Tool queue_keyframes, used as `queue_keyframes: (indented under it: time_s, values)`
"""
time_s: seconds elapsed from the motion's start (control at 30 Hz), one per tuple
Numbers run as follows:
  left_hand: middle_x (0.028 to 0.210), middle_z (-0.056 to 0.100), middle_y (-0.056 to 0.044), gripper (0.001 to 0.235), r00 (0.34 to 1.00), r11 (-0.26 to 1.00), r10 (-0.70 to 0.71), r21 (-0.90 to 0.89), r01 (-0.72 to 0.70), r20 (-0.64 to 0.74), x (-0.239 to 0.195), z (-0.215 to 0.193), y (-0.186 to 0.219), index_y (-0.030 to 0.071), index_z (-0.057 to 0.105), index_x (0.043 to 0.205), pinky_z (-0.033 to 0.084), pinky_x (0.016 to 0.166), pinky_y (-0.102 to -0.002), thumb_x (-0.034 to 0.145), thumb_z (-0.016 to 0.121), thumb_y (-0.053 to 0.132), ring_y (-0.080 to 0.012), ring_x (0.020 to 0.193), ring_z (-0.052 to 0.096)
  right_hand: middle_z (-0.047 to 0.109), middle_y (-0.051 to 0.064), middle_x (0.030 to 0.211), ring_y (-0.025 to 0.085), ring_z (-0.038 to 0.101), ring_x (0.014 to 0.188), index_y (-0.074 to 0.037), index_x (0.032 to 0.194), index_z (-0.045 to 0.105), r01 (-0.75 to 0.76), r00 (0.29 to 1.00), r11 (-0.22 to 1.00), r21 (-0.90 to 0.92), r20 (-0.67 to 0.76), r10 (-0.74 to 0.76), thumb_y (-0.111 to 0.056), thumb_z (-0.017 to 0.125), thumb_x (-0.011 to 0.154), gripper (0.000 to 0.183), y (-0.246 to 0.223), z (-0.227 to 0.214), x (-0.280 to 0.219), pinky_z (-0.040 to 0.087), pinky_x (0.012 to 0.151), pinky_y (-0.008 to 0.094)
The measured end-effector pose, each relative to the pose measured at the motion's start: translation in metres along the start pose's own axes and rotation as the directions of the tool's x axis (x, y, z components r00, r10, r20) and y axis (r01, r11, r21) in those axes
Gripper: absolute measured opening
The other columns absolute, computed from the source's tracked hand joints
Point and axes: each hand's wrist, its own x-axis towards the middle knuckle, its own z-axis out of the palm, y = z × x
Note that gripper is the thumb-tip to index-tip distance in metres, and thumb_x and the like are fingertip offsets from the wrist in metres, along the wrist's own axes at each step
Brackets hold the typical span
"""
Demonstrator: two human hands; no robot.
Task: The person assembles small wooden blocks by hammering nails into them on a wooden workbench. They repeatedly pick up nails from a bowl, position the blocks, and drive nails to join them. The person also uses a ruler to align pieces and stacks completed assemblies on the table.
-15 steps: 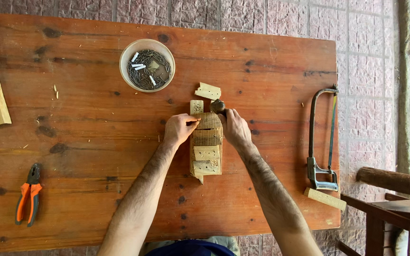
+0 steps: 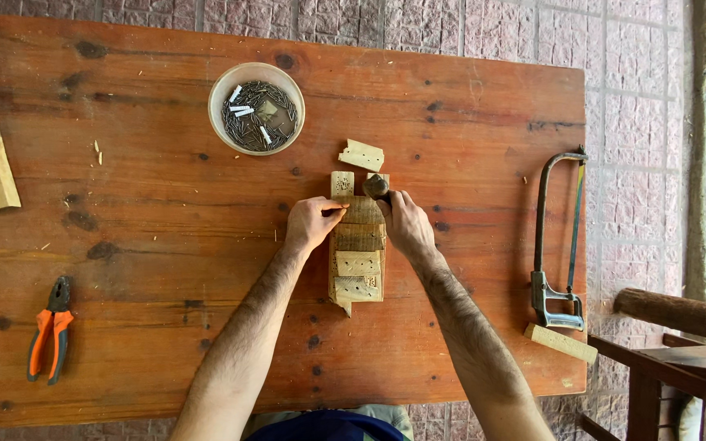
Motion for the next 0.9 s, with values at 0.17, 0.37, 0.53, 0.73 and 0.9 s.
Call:
queue_keyframes:
  time_s: [0.17,0.37,0.53,0.73,0.9]
  values:
    - [0.099,0.088,-0.009,0.011,1.000,0.999,-0.029,-0.017,0.029,0.002,0.001,0.002,-0.003,0.022,0.094,0.110,0.066,0.080,-0.038,0.101,0.088,0.025,-0.0310,0.095,0.085,0.066,0.019,0.104,0.058,0.077,0.087,-0.012,0.125,0.062,0.046,0.997,0.995,0.085,-0.062,-0.041,-0.046,0.056,0.124,0.034,-0.009,-0.006,-0.012,0.065,0.069,0.071]
    - [0.102,0.089,-0.004,0.016,0.993,0.993,-0.111,-0.034,0.112,0.039,0.004,0.017,-0.028,0.028,0.095,0.115,0.064,0.081,-0.037,0.102,0.085,0.031,-0.0256,0.094,0.084,0.066,0.016,0.101,0.053,0.079,0.082,-0.013,0.120,0.064,0.166,0.985,0.976,0.139,-0.071,-0.157,-0.046,0.058,0.122,0.034,-0.039,-0.020,-0.025,0.067,0.063,0.064]
    - [0.108,0.090,-0.003,0.023,0.971,0.976,-0.220,0.015,0.219,0.098,0.012,0.013,-0.026,0.026,0.094,0.120,0.065,0.089,-0.038,0.102,0.085,0.038,-0.0305,0.104,0.087,0.066,0.013,0.100,0.048,0.078,0.069,-0.012,0.127,0.066,0.314,0.944,0.948,-0.047,-0.089,-0.317,-0.040,0.061,0.120,0.029,-0.071,-0.041,-0.020,0.068,0.060,0.060]
    - [0.117,0.090,-0.004,0.025,0.954,0.965,-0.259,-0.008,0.264,0.149,0.011,-0.008,0.005,0.034,0.094,0.120,0.067,0.095,-0.045,0.099,0.082,0.042,-0.0390,0.116,0.083,0.064,0.012,0.099,0.050,0.078,0.069,-0.012,0.124,0.065,0.267,0.962,0.963,-0.042,-0.055,-0.269,-0.043,0.060,0.120,0.031,-0.058,-0.037,-0.021,0.066,0.058,0.061]
    - [0.115,0.090,-0.003,0.027,0.957,0.965,-0.259,0.000,0.261,0.132,0.010,-0.006,0.006,0.035,0.094,0.119,0.067,0.097,-0.044,0.097,0.082,0.044,-0.0373,0.113,0.084,0.064,0.009,0.099,0.046,0.079,0.068,-0.013,0.124,0.066,0.259,0.962,0.962,-0.084,-0.061,-0.264,-0.042,0.058,0.121,0.030,-0.054,-0.033,-0.026,0.068,0.059,0.058]
